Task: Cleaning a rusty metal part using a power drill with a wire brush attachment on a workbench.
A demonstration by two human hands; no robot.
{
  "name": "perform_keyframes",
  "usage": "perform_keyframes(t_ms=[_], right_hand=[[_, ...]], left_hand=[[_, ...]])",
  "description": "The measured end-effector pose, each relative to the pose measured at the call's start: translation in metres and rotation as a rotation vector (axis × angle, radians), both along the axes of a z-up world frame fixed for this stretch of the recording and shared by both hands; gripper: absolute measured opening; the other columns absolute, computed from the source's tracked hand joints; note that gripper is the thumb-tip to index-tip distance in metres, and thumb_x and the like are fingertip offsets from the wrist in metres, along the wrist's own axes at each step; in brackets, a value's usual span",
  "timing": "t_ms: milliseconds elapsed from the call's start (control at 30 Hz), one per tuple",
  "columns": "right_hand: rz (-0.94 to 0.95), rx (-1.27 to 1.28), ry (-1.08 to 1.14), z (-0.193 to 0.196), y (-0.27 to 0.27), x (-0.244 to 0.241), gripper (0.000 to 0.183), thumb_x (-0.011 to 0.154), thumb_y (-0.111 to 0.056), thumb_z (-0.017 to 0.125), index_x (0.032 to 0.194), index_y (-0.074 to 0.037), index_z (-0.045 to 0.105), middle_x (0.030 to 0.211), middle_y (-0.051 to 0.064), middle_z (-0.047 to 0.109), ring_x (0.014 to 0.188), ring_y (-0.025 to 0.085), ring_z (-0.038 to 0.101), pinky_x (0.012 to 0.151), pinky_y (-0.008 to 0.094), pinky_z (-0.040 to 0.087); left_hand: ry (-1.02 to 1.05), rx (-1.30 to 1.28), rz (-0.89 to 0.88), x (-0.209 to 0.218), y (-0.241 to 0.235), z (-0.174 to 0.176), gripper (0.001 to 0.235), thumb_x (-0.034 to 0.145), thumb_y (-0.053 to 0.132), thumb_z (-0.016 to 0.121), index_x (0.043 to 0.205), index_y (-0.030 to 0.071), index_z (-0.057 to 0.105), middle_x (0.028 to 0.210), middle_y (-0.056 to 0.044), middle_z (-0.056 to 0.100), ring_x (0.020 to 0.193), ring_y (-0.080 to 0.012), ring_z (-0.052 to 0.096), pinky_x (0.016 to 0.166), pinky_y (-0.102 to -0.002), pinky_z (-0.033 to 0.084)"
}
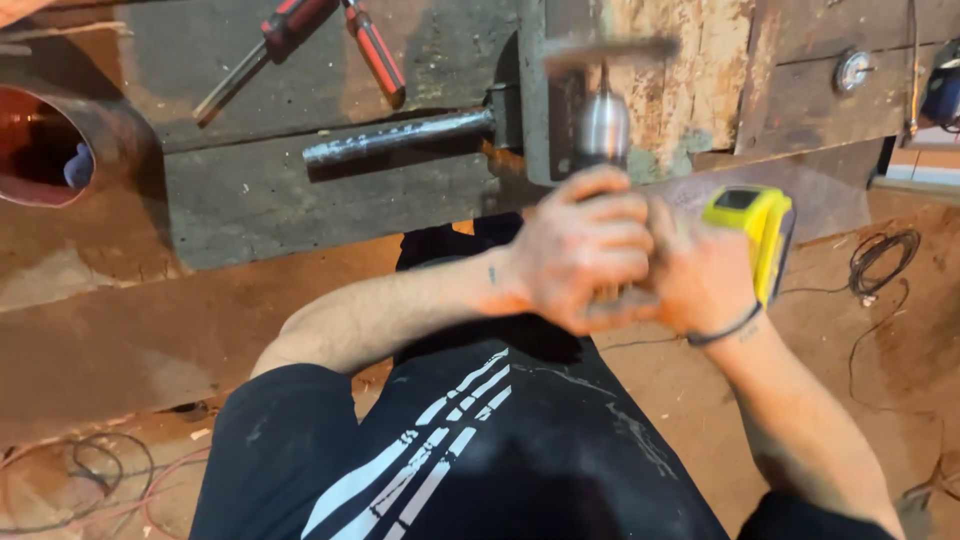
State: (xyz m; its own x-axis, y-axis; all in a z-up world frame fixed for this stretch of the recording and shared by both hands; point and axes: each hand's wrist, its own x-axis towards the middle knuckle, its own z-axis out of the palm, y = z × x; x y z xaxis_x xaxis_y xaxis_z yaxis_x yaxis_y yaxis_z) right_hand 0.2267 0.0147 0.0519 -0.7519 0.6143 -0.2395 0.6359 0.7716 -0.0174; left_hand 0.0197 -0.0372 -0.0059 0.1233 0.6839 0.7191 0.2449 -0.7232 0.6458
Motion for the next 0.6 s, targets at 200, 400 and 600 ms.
perform_keyframes(t_ms=[200, 400, 600], right_hand=[[-0.042, -0.031, -0.015, 0.008, -0.01, 0.0, 0.046, 0.075, -0.035, 0.074, 0.108, -0.005, 0.059, 0.076, 0.013, 0.066, 0.067, 0.031, 0.068, 0.057, 0.043, 0.053], [0.011, 0.011, 0.018, -0.009, -0.003, 0.018, 0.041, 0.085, -0.03, 0.073, 0.115, -0.007, 0.06, 0.087, 0.011, 0.069, 0.074, 0.032, 0.069, 0.061, 0.042, 0.053], [0.052, -0.051, 0.118, 0.0, -0.014, 0.031, 0.049, 0.079, -0.04, 0.075, 0.109, -0.004, 0.058, 0.082, 0.015, 0.068, 0.073, 0.034, 0.07, 0.058, 0.044, 0.053]], left_hand=[[-0.016, -0.026, 0.013, 0.01, -0.01, -0.001, 0.029, 0.087, 0.039, 0.073, 0.082, 0.012, 0.066, 0.099, -0.004, 0.067, 0.109, -0.0265, 0.065, 0.113, -0.048, 0.04], [0.043, 0.011, 0.046, 0.018, -0.011, 0.0, 0.036, 0.091, 0.044, 0.076, 0.08, 0.011, 0.066, 0.093, -0.004, 0.066, 0.106, -0.0256, 0.066, 0.11, -0.048, 0.041], [-0.019, 0.001, 0.075, 0.046, -0.028, -0.003, 0.033, 0.094, 0.042, 0.074, 0.084, 0.012, 0.066, 0.097, -0.004, 0.068, 0.107, -0.0248, 0.065, 0.111, -0.046, 0.041]])
